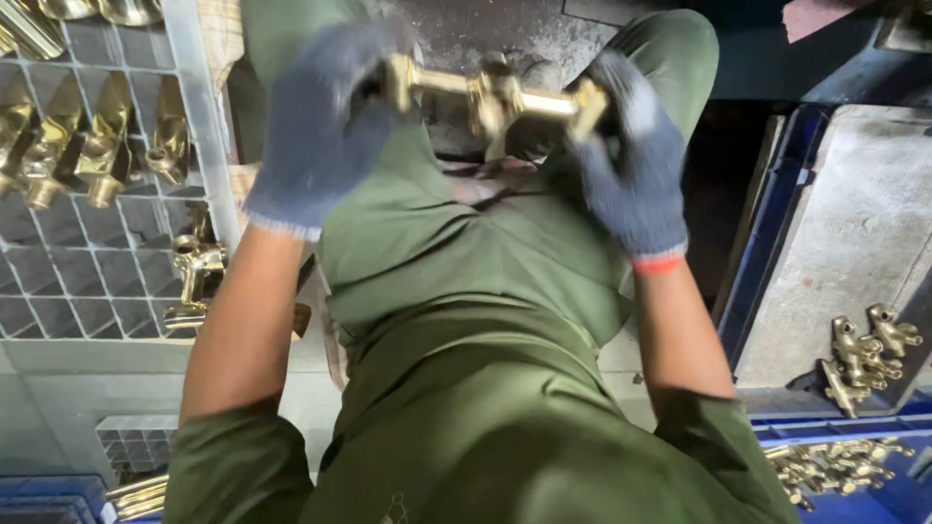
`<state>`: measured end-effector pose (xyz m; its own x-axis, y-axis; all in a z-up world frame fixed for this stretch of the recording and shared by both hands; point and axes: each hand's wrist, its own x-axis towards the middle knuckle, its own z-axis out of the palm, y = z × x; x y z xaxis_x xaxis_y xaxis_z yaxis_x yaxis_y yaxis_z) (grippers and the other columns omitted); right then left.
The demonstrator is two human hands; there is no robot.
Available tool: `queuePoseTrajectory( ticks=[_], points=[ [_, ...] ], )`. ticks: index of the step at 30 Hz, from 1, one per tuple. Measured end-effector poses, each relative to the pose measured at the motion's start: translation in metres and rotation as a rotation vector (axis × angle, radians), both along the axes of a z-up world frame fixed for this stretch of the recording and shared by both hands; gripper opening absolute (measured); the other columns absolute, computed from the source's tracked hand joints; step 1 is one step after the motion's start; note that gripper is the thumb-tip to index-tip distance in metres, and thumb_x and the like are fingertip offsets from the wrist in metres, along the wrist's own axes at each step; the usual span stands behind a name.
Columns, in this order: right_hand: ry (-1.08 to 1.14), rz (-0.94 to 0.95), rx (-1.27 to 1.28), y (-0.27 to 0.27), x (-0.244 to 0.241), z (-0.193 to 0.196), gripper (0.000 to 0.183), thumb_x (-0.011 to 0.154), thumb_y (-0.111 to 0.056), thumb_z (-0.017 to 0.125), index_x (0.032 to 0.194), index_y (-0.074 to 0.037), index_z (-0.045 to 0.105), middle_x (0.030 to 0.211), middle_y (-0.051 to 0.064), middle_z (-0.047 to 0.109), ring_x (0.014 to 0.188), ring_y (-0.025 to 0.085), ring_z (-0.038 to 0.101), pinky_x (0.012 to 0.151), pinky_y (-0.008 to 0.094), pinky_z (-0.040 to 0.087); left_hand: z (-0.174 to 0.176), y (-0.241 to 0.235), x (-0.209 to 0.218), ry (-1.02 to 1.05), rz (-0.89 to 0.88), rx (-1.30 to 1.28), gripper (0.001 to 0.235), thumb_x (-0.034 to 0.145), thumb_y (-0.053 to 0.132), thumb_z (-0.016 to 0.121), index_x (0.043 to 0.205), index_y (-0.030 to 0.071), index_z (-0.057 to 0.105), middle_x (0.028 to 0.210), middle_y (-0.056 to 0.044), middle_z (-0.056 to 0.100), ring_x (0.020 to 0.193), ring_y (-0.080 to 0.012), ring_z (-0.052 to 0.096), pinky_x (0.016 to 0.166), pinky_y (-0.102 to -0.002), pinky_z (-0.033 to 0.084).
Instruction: The person handles and turns over various brass-colored metal plumbing fixtures and pipes by hand, moving them between trays and storage bins.
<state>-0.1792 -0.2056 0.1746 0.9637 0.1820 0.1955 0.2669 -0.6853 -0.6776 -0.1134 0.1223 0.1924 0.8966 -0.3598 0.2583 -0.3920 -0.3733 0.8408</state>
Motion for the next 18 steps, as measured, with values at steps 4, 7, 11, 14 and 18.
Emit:
queuePoseTrajectory(
  ticks=[4,7,11,14,18],
  points=[
    [-0.116,0.025,-0.109,-0.006,0.068,-0.063,0.048,0.107,-0.011,0.073,0.147,-0.001,0.05,0.14,0.02,0.063,0.123,0.038,0.064,0.104,0.043,0.054,-0.086,-0.005,0.043,-0.607,0.082,0.552,0.018,0.087,0.017,0.08,0.091,0.014,0.062,0.095,-0.012,0.063,0.088,-0.0333,0.065,0.072,-0.045,0.05],
    [0.089,-0.17,-0.155,-0.006,0.098,-0.088,0.028,0.103,-0.023,0.078,0.121,-0.004,0.069,0.111,0.017,0.073,0.101,0.034,0.07,0.088,0.042,0.055,-0.144,0.004,0.064,-0.671,0.088,0.733,0.009,0.088,0.009,0.068,0.086,0.012,0.06,0.084,-0.007,0.055,0.084,-0.0275,0.061,0.072,-0.041,0.048],
    [0.417,-0.245,0.211,0.002,0.117,-0.095,0.023,0.103,-0.024,0.071,0.103,-0.002,0.073,0.089,0.009,0.078,0.082,0.02,0.076,0.076,0.035,0.056,-0.19,0.014,0.086,-0.586,-0.009,0.974,0.005,0.092,0.014,0.063,0.088,0.015,0.067,0.077,-0.006,0.061,0.074,-0.0242,0.063,0.062,-0.039,0.047],
    [0.484,-0.286,0.329,0.004,0.12,-0.098,0.022,0.098,-0.023,0.072,0.098,-0.001,0.072,0.085,0.007,0.077,0.077,0.018,0.074,0.072,0.033,0.056,-0.202,0.028,0.098,-0.359,-0.144,0.862,0.01,0.098,0.013,0.062,0.094,0.014,0.071,0.082,-0.008,0.069,0.074,-0.027,0.067,0.061,-0.041,0.05],
    [0.536,-0.194,0.336,-0.006,0.126,-0.118,0.018,0.093,-0.016,0.068,0.086,0.0,0.073,0.079,0.008,0.073,0.075,0.02,0.071,0.072,0.035,0.053,-0.212,0.046,0.109,-0.265,-0.172,0.813,0.011,0.098,0.014,0.062,0.095,0.013,0.073,0.083,-0.009,0.07,0.074,-0.0279,0.068,0.061,-0.042,0.051]
  ],
)
